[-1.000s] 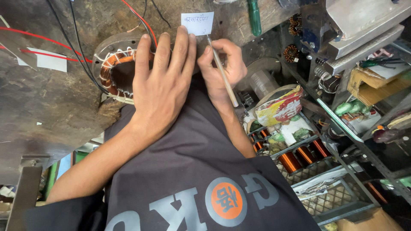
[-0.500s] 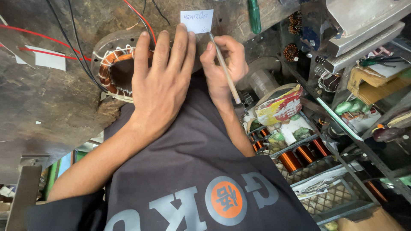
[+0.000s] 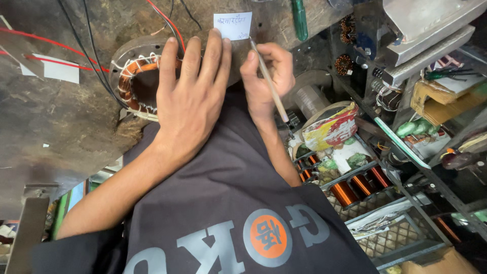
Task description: The person writes on small pieces of paper with a pen and places them next to copper-wound motor coils on a workbench. They handle the coils and wires while organizing the labels.
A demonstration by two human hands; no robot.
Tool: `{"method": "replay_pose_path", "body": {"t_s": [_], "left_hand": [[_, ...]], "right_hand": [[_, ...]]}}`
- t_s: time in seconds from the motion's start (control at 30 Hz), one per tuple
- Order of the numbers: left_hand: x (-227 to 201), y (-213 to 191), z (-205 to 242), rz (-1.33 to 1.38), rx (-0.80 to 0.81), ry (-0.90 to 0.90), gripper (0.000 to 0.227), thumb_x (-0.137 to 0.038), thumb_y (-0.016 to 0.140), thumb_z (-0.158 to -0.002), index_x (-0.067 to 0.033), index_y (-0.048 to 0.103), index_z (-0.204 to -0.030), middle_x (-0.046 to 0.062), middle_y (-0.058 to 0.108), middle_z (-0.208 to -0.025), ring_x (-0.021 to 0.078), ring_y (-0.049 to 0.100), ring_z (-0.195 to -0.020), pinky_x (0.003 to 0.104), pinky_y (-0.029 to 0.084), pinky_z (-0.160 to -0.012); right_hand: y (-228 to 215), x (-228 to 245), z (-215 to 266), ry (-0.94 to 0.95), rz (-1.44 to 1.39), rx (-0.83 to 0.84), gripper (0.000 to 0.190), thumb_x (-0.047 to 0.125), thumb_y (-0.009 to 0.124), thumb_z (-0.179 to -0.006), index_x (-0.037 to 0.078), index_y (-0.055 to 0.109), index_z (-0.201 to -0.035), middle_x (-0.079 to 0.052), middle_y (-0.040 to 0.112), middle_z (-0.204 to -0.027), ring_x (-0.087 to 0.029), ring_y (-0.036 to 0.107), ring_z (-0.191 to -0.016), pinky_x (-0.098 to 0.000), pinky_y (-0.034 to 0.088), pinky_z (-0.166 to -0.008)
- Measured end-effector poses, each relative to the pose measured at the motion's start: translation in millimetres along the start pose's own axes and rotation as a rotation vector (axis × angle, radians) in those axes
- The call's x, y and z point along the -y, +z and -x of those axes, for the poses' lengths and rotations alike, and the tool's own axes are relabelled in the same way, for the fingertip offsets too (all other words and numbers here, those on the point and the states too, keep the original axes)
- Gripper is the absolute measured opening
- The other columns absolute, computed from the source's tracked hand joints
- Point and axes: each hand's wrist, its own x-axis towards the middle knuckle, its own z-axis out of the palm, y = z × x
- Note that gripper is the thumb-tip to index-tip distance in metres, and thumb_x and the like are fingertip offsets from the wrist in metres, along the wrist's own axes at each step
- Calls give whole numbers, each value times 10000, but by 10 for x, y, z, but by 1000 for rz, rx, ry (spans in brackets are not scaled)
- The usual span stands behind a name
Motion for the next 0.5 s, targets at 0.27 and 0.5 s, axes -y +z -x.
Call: {"method": "replay_pose_path", "body": {"t_s": [0.27,0.5], "left_hand": [[0,-104,-98,56,-111,-19,402,-216,606,-1000,-15,636,-1346,102,566,-1387,269,513,-1334,483,345,-1196],[-70,132,-461,-68,-223,-121,197,-128,640,-904,-61,643,-1088,84,589,-1174,250,542,-1023,384,423,-907]], "right_hand": [[-104,-106,-84,5,-345,-163,202,53,654,-1055,12,558,-1227,-89,653,-954,-118,622,-742,-273,537,-718],[-541,244,-988,-691,398,31,132,-48,715,-986,-19,659,-1102,-171,660,-1053,-325,663,-982,-403,535,-869]]}}
